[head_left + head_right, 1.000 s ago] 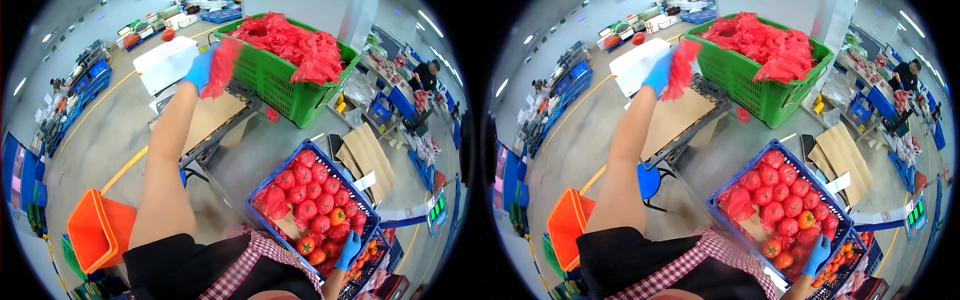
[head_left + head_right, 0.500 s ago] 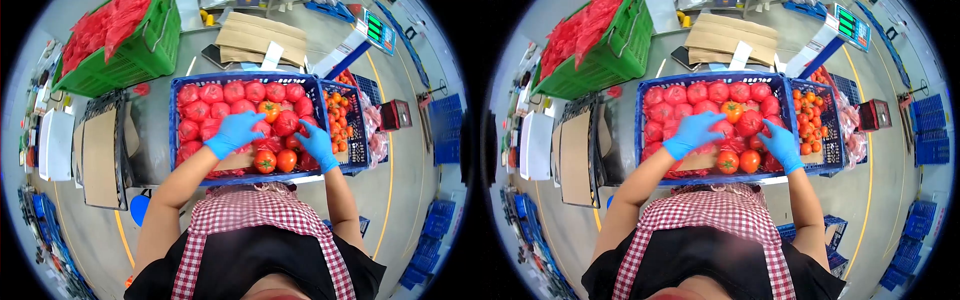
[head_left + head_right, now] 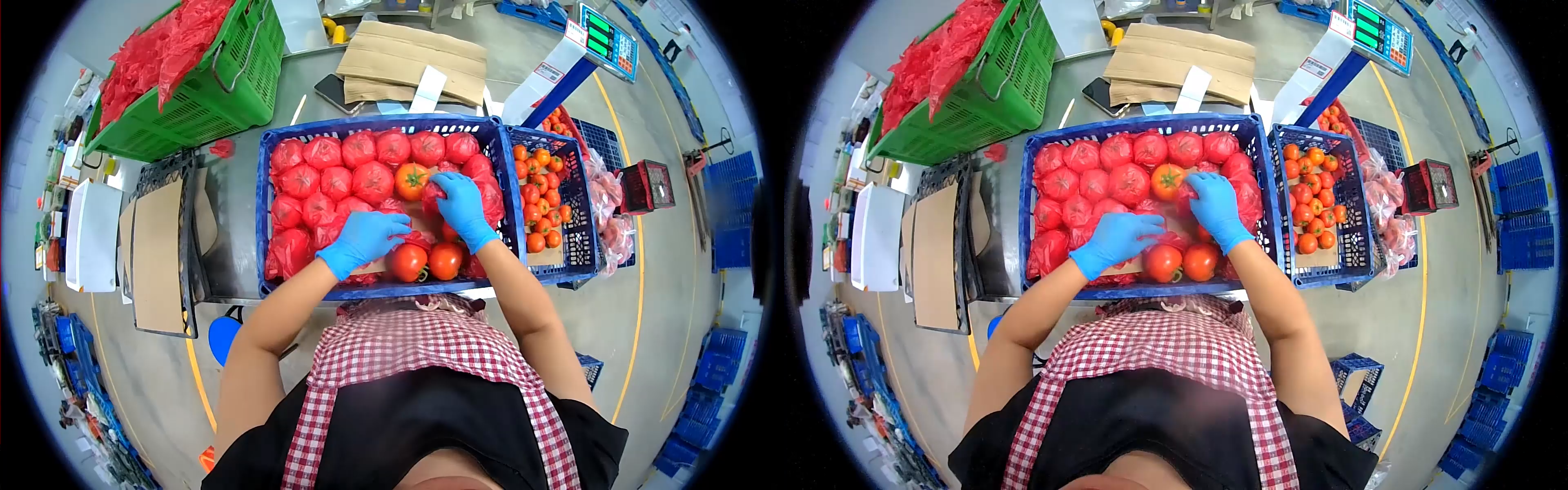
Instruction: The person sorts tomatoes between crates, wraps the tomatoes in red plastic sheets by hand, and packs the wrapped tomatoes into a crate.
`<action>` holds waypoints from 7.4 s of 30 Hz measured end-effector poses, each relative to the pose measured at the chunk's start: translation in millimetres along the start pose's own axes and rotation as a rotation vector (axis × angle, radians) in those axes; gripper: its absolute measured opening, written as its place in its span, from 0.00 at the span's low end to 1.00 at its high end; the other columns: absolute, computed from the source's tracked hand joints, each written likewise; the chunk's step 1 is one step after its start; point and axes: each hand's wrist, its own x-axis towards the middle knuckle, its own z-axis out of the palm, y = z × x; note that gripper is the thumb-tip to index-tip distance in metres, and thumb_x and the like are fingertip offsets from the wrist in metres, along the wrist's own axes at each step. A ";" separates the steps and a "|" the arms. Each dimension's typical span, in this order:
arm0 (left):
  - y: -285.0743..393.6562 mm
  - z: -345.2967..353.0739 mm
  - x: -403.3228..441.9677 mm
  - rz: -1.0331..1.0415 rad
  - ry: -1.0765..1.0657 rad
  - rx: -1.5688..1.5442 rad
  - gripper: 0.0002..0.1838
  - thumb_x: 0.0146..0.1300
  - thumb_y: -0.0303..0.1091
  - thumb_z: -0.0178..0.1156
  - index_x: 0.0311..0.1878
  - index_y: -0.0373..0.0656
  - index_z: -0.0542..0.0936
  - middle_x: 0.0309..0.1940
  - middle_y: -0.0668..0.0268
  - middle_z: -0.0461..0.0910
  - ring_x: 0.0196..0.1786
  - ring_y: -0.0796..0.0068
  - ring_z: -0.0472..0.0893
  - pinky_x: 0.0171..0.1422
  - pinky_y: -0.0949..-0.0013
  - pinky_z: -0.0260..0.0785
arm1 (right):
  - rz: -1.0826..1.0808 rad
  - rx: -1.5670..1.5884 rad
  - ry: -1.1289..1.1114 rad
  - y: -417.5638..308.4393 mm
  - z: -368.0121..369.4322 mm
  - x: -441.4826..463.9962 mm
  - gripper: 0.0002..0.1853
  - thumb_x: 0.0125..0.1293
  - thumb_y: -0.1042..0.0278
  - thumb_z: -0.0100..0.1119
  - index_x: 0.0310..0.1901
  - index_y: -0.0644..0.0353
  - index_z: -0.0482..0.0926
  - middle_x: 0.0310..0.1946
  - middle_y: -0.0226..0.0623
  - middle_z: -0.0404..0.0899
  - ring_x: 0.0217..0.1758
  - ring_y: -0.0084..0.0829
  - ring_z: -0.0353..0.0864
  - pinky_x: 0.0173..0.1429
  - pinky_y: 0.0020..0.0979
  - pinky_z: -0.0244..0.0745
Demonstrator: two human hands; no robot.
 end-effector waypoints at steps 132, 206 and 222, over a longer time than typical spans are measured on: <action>39.9 -29.9 -12.6 -0.135 0.384 -2.389 0.27 0.68 0.46 0.46 0.65 0.41 0.65 0.61 0.62 0.70 0.61 0.67 0.72 0.65 0.64 0.66 | -0.115 0.373 0.001 -163.5 -47.1 35.2 0.12 0.50 0.63 0.67 0.29 0.61 0.75 0.28 0.42 0.73 0.33 0.36 0.75 0.38 0.34 0.69; 14.6 8.1 53.6 -0.018 -0.254 0.371 0.37 0.51 0.54 0.64 0.66 0.71 0.64 0.49 0.64 0.72 0.49 0.57 0.75 0.42 0.59 0.71 | 0.585 2.356 -0.321 25.7 -127.6 -83.5 0.39 0.58 0.63 0.60 0.68 0.64 0.53 0.63 0.59 0.61 0.55 0.56 0.74 0.56 0.48 0.75; 15.2 4.6 54.1 -0.436 -0.076 -0.869 0.44 0.51 0.36 0.70 0.70 0.56 0.58 0.62 0.58 0.68 0.62 0.66 0.70 0.65 0.62 0.64 | 0.546 2.453 -0.326 43.3 -133.2 -81.4 0.38 0.61 0.56 0.58 0.68 0.62 0.53 0.63 0.59 0.61 0.63 0.50 0.69 0.60 0.49 0.72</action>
